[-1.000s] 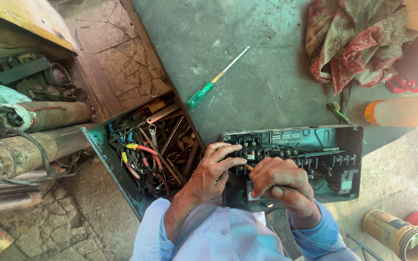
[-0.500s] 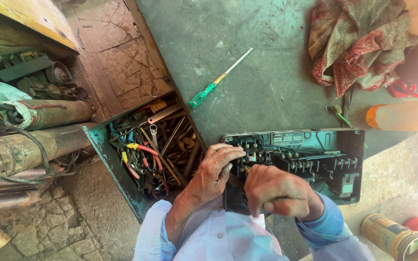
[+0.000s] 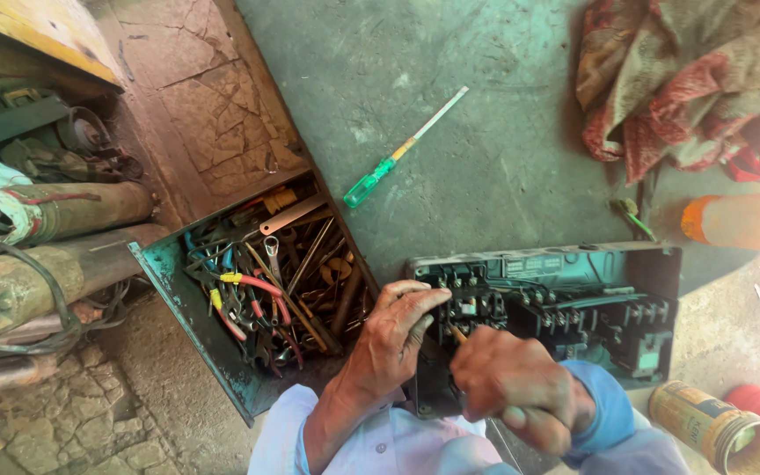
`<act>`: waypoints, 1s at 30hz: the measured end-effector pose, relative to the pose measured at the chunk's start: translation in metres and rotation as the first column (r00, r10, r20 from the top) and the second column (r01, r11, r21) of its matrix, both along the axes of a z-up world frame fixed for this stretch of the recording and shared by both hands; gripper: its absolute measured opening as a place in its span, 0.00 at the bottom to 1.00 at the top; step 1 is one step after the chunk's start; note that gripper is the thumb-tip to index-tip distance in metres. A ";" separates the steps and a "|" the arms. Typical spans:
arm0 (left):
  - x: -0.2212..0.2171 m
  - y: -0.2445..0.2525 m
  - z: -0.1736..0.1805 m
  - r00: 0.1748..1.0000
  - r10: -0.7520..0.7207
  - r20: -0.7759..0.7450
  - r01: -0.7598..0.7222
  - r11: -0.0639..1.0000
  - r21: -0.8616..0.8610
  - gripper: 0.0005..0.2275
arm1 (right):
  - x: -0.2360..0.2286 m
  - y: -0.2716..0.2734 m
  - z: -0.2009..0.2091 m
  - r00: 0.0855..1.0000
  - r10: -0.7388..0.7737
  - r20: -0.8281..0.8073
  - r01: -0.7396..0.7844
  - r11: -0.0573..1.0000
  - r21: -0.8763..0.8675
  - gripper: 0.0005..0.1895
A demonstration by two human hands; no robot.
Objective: The person uses a screwdriver to tighten screws on terminals inside an open electrical box. They repeatedly adjust and secure connections on multiple terminal blocks within the box.
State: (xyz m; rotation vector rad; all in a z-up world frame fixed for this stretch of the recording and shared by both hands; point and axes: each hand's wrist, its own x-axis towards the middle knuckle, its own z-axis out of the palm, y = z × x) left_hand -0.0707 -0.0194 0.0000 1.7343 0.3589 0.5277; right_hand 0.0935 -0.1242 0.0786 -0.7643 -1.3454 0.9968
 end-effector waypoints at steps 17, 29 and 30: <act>0.000 -0.002 -0.002 1.000 0.019 0.006 -0.019 1.000 -0.019 0.21 | -0.005 -0.003 0.004 1.000 0.018 -0.003 -0.019 0.999 -0.035 0.17; -0.002 0.003 -0.005 1.000 -0.004 0.020 0.005 1.000 -0.026 0.25 | -0.036 0.004 0.000 0.943 -0.333 -0.024 0.333 0.943 -0.007 0.17; -0.003 0.002 -0.005 1.000 -0.012 0.022 0.012 1.000 -0.026 0.25 | -0.040 0.004 0.001 0.919 -0.394 0.001 0.394 0.919 0.000 0.18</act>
